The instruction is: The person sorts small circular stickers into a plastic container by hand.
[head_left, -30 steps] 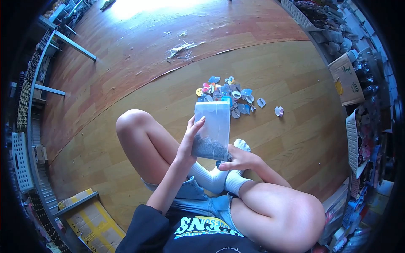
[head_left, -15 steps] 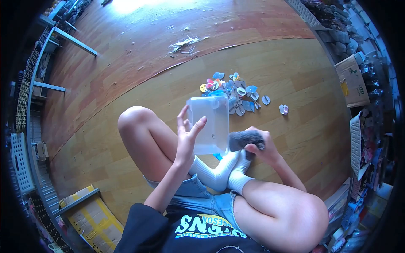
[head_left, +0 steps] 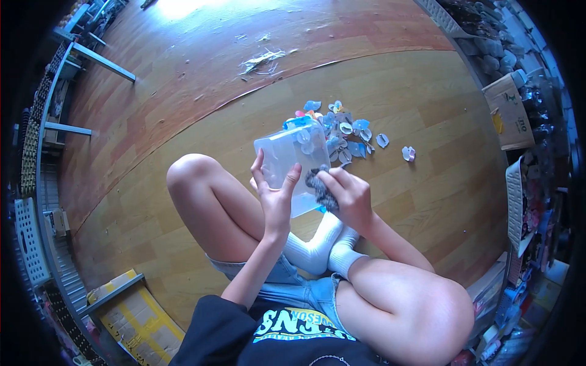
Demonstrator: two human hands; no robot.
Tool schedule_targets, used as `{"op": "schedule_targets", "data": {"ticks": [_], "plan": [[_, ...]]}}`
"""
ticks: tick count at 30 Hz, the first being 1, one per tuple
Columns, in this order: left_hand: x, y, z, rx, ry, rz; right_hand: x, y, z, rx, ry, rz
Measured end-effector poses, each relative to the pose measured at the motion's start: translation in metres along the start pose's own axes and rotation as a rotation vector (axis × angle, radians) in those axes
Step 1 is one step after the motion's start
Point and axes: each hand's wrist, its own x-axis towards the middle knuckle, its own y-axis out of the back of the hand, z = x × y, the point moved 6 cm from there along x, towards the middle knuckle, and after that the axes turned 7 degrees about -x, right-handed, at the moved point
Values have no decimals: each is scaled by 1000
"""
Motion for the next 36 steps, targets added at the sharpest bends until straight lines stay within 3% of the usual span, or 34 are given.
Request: {"op": "schedule_targets", "data": {"ticks": [4,6,11,12,14,16,19,20,22,24,27,32,36], "plan": [[6,8,9,124,-63,-27,-24,-13,-16,118,67,-202],[13,16,14,-126,-10,8,-40,-19,-17,252,73,-346],[25,17,34,-85,-9,-71,-52,-6,43,450,-387,-418],[25,15,33,-140,79,-132,-46,1,51,449,-391,-413],[26,17,28,-194,176,-205,-58,4,83,429,-885,-493],[23,15,7,-375,464,-324,-53,13,84,745,-904,-83],[9,9,11,-472,605,-391,-28,25,49,789,-684,85],[2,6,8,-515,704,-417,-17,23,37,684,-497,51],[-6,2,0,-510,716,-426,8,20,11,427,-57,-13],[-15,-5,-6,-505,731,-439,19,-14,0,328,175,-255],[-19,-8,1,-516,724,-308,7,-53,6,89,246,-369],[-14,-1,-6,-473,657,-287,-4,-68,7,105,167,-419],[-16,13,-58,-634,774,-250,-26,-71,11,247,81,-522]]}}
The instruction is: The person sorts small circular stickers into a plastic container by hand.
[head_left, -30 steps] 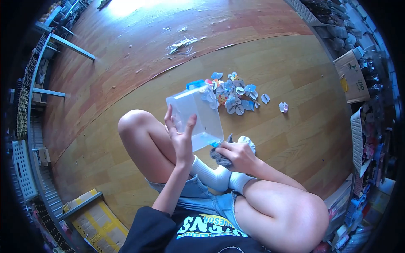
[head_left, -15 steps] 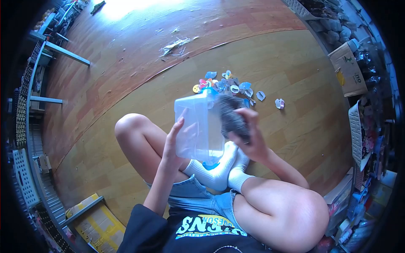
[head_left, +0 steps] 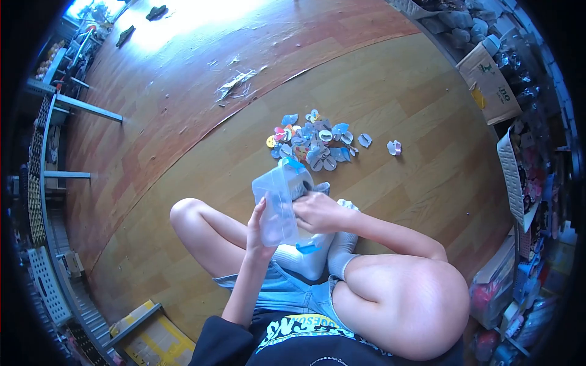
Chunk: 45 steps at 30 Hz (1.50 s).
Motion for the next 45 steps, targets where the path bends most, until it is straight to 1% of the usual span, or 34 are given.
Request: {"op": "schedule_targets", "data": {"ticks": [2,3,4,6,7,8,10,11,12,13,14,16,17,18,19,20,21,22,23,24,26,27,28,29,30,31,32,34,36,37,38,40,42,45], "plan": [[7,5,-3,4,5,23,-10,-16,2,111,-58,-195],[12,5,-7,-48,37,-48,-13,-16,3,111,-65,-197],[16,9,-9,-51,40,-48,-18,-21,6,225,-140,-286],[23,13,-2,151,-64,-25,-24,-32,10,457,-282,-457],[25,18,-2,155,-64,-26,-28,-37,11,482,-328,-525],[27,27,-6,202,-53,-64,-31,-36,13,482,-330,-525],[34,38,-5,249,-42,-98,-45,-34,23,1017,-508,-410],[36,44,0,250,-71,-137,-52,-33,28,1288,-592,-339],[36,47,7,250,-101,-175,-59,-28,35,1488,-611,-219],[34,39,17,253,-107,-181,-64,-15,39,1672,-592,-168],[38,41,26,249,-105,-175,-69,3,46,1727,-528,-15],[45,46,45,169,-47,-214,-87,30,61,1904,-571,335],[54,51,55,167,-44,-213,-97,40,67,2098,-667,430],[66,62,67,249,-75,-175,-112,40,76,2097,-668,430],[77,73,76,329,-109,-134,-132,42,93,1998,-593,591],[84,78,82,328,-111,-132,-150,40,108,1892,-517,743],[93,83,85,346,-60,-146,-165,22,117,1893,-515,741],[99,88,85,364,-11,-161,-181,0,128,1939,-495,826],[103,92,85,413,-17,-203,-196,-25,136,1985,-475,912],[106,95,83,413,-19,-202,-206,-54,136,1986,-474,911],[109,99,83,567,-58,-169,-214,-102,130,2349,-410,1024],[106,97,84,546,-61,-44,-195,-80,112,2229,-552,1100],[112,106,86,544,-60,-40,-176,-50,92,2099,-691,1171],[120,127,105,684,-276,132,-183,-50,89,2204,-684,1207],[124,137,123,821,-491,302,-195,-52,87,2239,-370,1105],[122,124,138,857,-608,416,-205,-53,80,2228,-367,1086],[124,109,155,884,-728,534,-211,-58,79,2212,-429,1083],[149,38,169,1070,-924,253,-216,-59,76,2210,-472,1084],[181,-24,162,1605,-809,196,-209,-60,78,2213,-521,1073],[190,-54,150,1890,-714,191,-213,-62,73,2214,-525,1074],[212,-62,140,2063,-640,185,-205,-62,76,2224,-537,1064],[238,-69,120,2234,-410,137,-200,-66,74,2253,-536,1048],[252,-66,107,2186,-192,38,-184,-72,79,2288,-555,1019],[259,-55,100,2154,-239,33,-159,-72,89,2362,-538,982]]}}
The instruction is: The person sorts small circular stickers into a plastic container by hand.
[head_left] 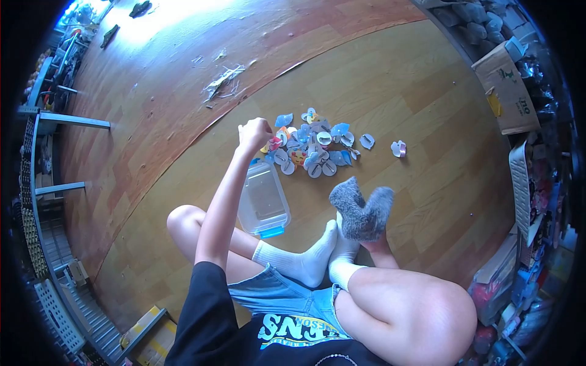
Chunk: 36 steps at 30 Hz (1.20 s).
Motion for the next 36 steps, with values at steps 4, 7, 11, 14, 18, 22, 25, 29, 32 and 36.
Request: {"op": "schedule_targets", "data": {"ticks": [4,7,11,14,18,22,25,29,32,36], "plan": [[-15,-3,-4,-161,-11,59,29,-18,4,21,-30,-51],[-18,-1,-1,-141,-89,103,38,-48,5,-24,26,-316],[-21,5,3,-304,-192,87,44,-46,17,25,-34,-109],[-53,18,15,-839,-144,27,45,-44,17,-36,-35,-128],[-124,9,50,-1322,-198,-29,43,-65,11,-162,72,-164],[-182,-23,90,-1578,-171,-25,35,-100,16,-481,102,-64],[-205,-39,105,-1439,-145,141,31,-112,25,-637,193,-45],[-220,-48,114,-1296,-193,197,32,-109,18,-859,290,196],[-224,-53,123,-1192,-216,180,31,-96,11,-973,336,201],[-222,-62,114,-1330,-149,189,35,-75,19,-457,193,172]]}}
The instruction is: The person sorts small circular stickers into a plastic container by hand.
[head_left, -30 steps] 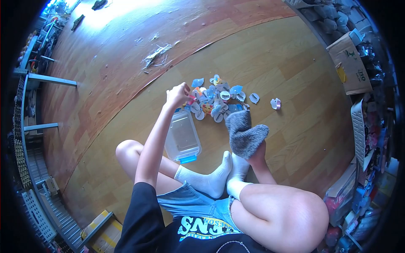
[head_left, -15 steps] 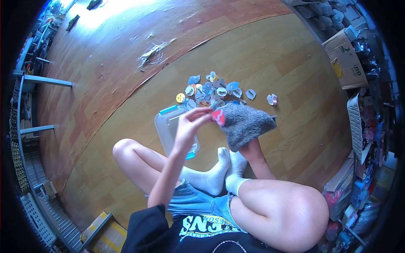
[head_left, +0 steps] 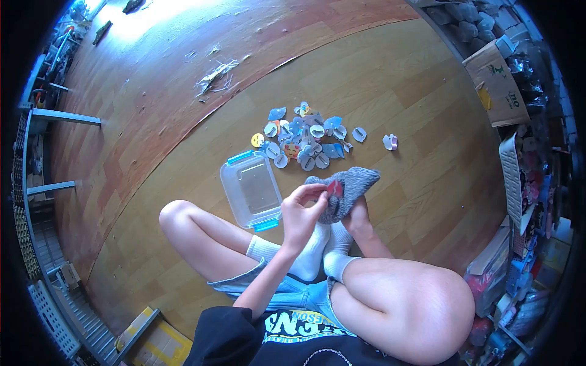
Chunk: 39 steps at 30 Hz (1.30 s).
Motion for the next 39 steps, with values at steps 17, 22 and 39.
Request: {"op": "schedule_targets", "data": {"ticks": [17,22,39], "plan": [[3,18,-2,348,-84,81,-5,-7,11,-140,92,122],[12,38,-2,284,-64,106,-1,-32,6,-442,60,-139],[103,141,59,1412,17,349,-4,10,-23,337,-7,-325]]}}
